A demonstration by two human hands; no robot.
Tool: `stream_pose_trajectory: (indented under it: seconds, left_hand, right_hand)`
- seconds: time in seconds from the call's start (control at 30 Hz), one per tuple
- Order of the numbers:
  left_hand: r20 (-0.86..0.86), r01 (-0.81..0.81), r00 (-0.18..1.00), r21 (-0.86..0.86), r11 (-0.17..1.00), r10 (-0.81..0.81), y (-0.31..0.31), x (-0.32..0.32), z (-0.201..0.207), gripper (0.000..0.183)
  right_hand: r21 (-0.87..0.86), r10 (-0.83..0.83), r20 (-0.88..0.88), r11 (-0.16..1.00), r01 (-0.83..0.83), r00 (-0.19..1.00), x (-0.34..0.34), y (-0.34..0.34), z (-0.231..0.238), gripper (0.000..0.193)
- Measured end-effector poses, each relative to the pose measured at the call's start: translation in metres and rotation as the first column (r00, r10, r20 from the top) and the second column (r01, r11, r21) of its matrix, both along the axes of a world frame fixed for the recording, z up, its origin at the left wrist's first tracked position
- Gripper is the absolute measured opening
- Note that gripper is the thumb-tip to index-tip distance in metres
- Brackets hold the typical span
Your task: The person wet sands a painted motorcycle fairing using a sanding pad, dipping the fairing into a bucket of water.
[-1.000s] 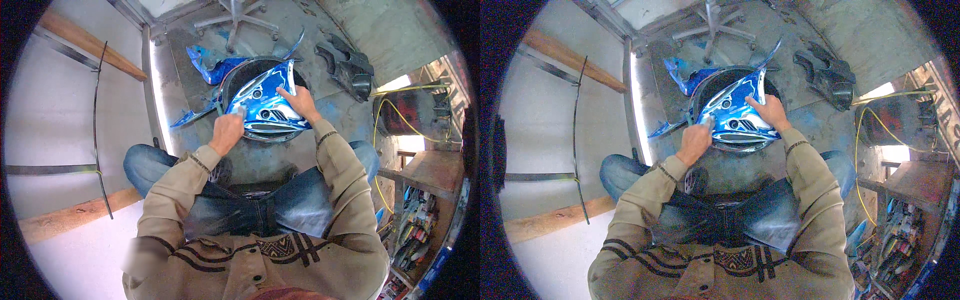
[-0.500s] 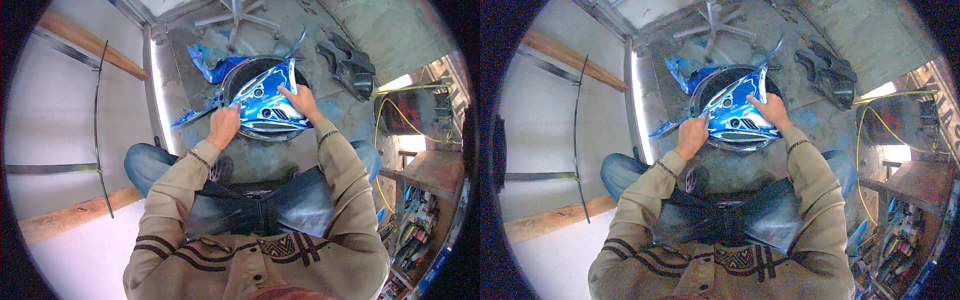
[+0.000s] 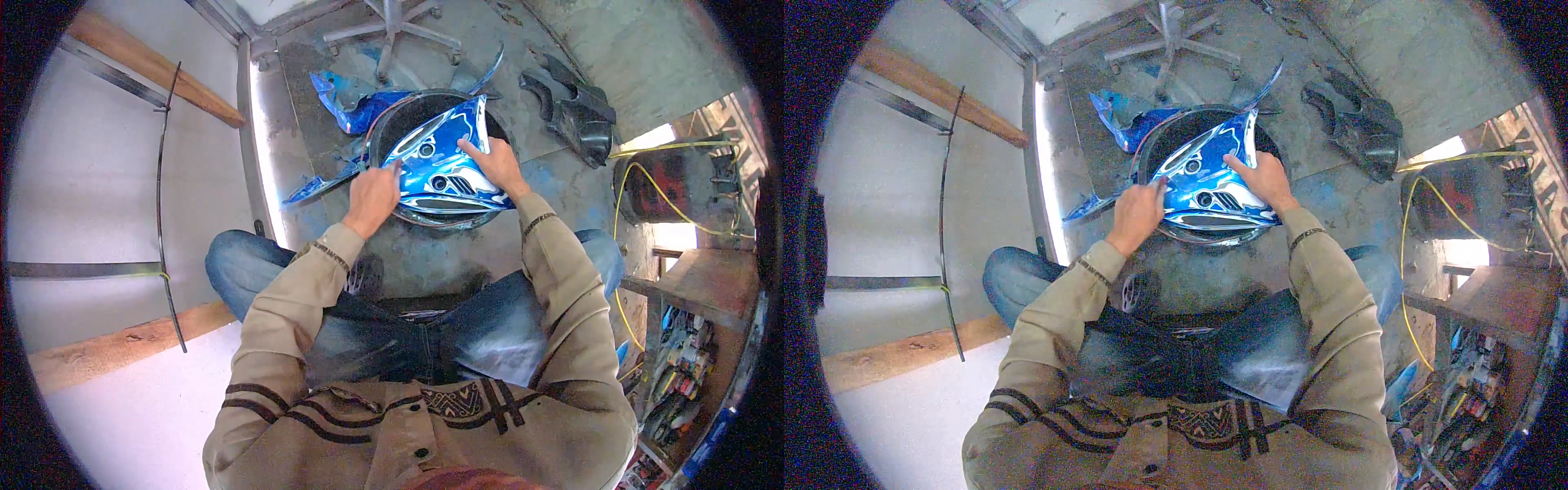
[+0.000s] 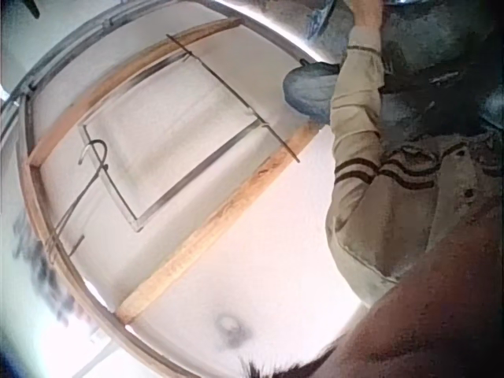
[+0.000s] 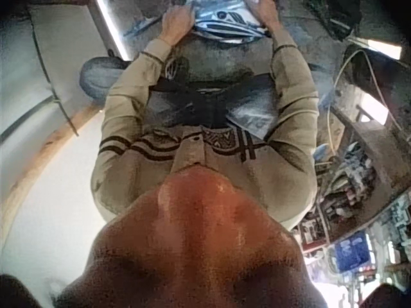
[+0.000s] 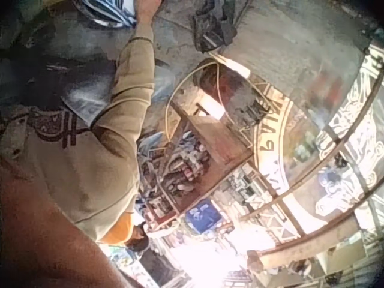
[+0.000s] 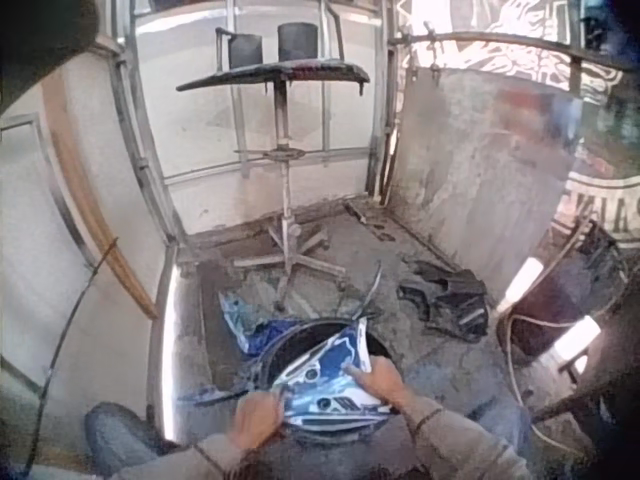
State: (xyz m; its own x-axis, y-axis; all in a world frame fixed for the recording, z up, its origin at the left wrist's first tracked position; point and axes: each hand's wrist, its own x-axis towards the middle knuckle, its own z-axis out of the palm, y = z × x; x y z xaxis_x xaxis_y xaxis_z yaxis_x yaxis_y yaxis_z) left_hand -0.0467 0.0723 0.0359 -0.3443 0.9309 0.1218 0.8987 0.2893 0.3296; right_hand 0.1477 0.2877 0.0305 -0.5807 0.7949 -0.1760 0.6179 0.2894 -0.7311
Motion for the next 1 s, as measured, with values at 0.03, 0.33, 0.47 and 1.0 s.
stream_pose_trajectory:
  seconds: [0.03,0.33,0.47,1.0]
  left_hand:
    - [-0.003,-0.057,0.998,-0.009,0.998,0.057,0.001,-0.004,0.000,0.030]
    - [0.001,-0.058,0.998,0.007,0.998,0.058,-0.001,-0.009,-0.009,0.031]
    - [-0.056,0.093,0.994,0.051,0.994,-0.090,-0.005,0.015,-0.001,0.028]
    - [-0.022,0.105,0.994,0.046,0.993,-0.104,0.007,0.011,-0.014,0.030]
  right_hand:
    - [-0.001,-0.001,-0.002,1.000,0.001,1.000,0.002,0.000,-0.005,0.066]
    - [-0.010,0.014,0.000,1.000,-0.014,1.000,-0.005,-0.006,0.014,0.066]
    - [-0.061,0.004,-0.039,0.998,-0.007,0.999,0.001,-0.009,0.020,0.065]
    - [-0.026,0.018,-0.002,0.999,-0.018,1.000,-0.002,-0.006,0.017,0.063]
